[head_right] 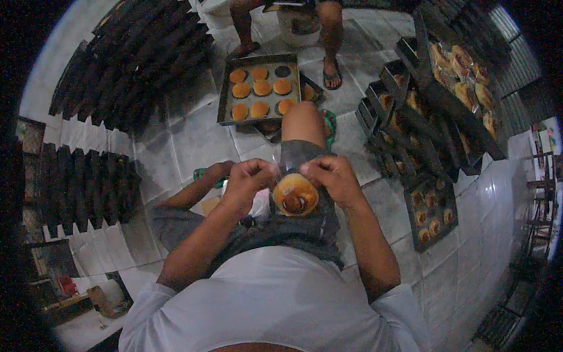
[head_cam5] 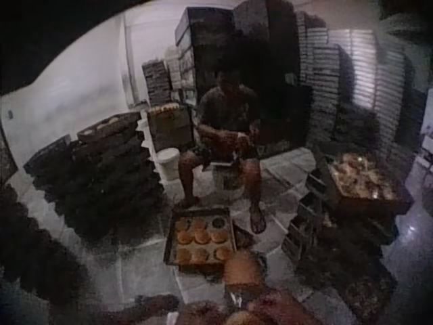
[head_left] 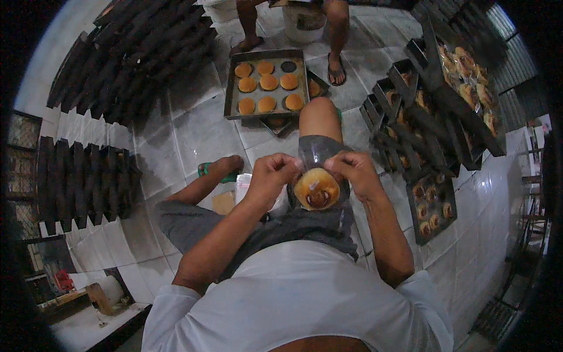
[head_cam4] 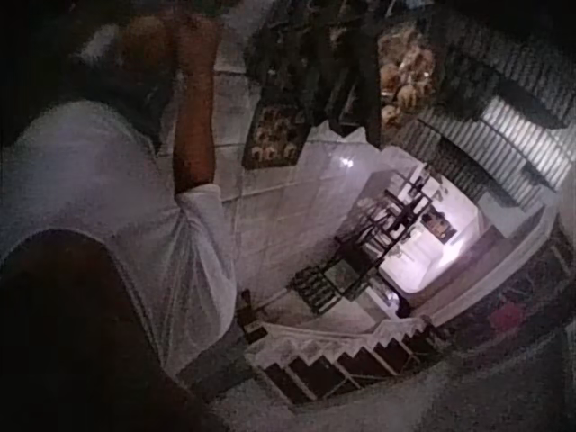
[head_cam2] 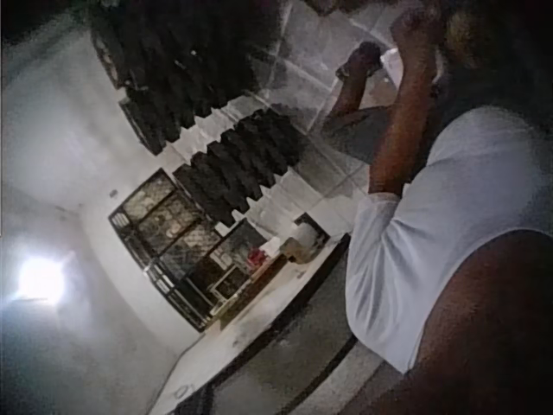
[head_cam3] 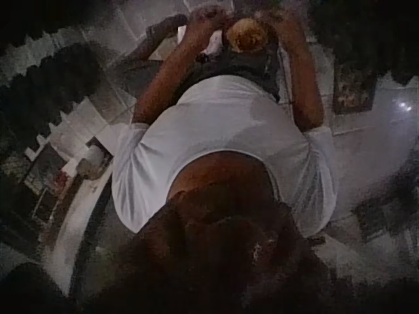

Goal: The person sits on the floor and repeatedly picks up round buns from a metal tray, places each into a clear plastic bag, and sets the packaged buns onto a nearby tray. The process continues with multiple buns handled one at a time.

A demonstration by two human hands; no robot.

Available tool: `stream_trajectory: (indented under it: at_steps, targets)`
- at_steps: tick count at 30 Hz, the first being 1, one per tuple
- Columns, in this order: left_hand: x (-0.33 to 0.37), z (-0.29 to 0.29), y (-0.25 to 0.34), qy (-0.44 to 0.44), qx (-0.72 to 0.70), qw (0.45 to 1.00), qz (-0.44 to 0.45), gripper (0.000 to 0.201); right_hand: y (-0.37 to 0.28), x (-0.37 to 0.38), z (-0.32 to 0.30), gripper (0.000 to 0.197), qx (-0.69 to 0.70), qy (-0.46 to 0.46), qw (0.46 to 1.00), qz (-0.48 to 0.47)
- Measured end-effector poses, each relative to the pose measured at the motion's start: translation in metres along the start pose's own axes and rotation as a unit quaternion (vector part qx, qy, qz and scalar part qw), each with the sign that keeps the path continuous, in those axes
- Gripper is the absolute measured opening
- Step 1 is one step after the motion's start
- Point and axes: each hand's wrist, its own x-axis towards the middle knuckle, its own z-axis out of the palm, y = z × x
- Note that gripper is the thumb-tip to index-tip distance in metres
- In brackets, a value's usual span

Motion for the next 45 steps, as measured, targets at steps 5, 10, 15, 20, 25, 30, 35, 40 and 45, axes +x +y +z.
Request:
stream_trajectory:
  at_steps: [5, 10, 15, 20, 25, 30, 35, 40, 45]
  targets:
    - [0.014, -0.012, 0.036, 0.059, -0.017, 0.996, 0.067, 0.014, -0.017, 0.003, -0.006, 0.009, 0.186, 0.145, 0.972, 0.013]
    - [-0.007, -0.012, 0.051, 0.061, 0.072, 0.995, 0.040, 0.013, -0.017, -0.024, -0.003, 0.008, 0.114, 0.135, 0.984, 0.005]
    - [-0.079, -0.039, -0.066, 0.034, 0.099, 0.987, -0.124, 0.012, 0.048, -0.113, 0.000, 0.007, 0.003, 0.144, 0.980, 0.140]
    - [-0.069, -0.053, -0.074, 0.053, 0.221, 0.970, -0.084, 0.022, 0.090, -0.122, -0.039, 0.007, -0.106, 0.289, 0.948, 0.083]
    - [-0.062, -0.001, 0.003, -0.125, 0.156, 0.961, 0.193, 0.083, -0.025, -0.123, 0.013, 0.004, -0.129, 0.167, 0.972, -0.109]
    - [-0.042, 0.011, 0.007, -0.200, 0.075, 0.972, 0.104, 0.103, -0.062, -0.101, 0.030, 0.002, 0.083, 0.086, 0.987, -0.106]
    - [-0.047, 0.014, -0.012, -0.082, -0.067, 0.994, -0.037, 0.071, -0.017, -0.058, 0.000, 0.009, 0.101, 0.154, 0.983, 0.007]
    - [-0.026, 0.008, -0.015, 0.015, 0.056, 0.998, -0.022, 0.033, 0.007, -0.043, -0.008, 0.015, 0.154, 0.162, 0.973, 0.052]
    - [-0.007, 0.009, -0.007, 0.006, 0.064, 0.997, 0.037, 0.027, 0.009, -0.034, -0.007, 0.018, 0.099, 0.123, 0.986, 0.051]
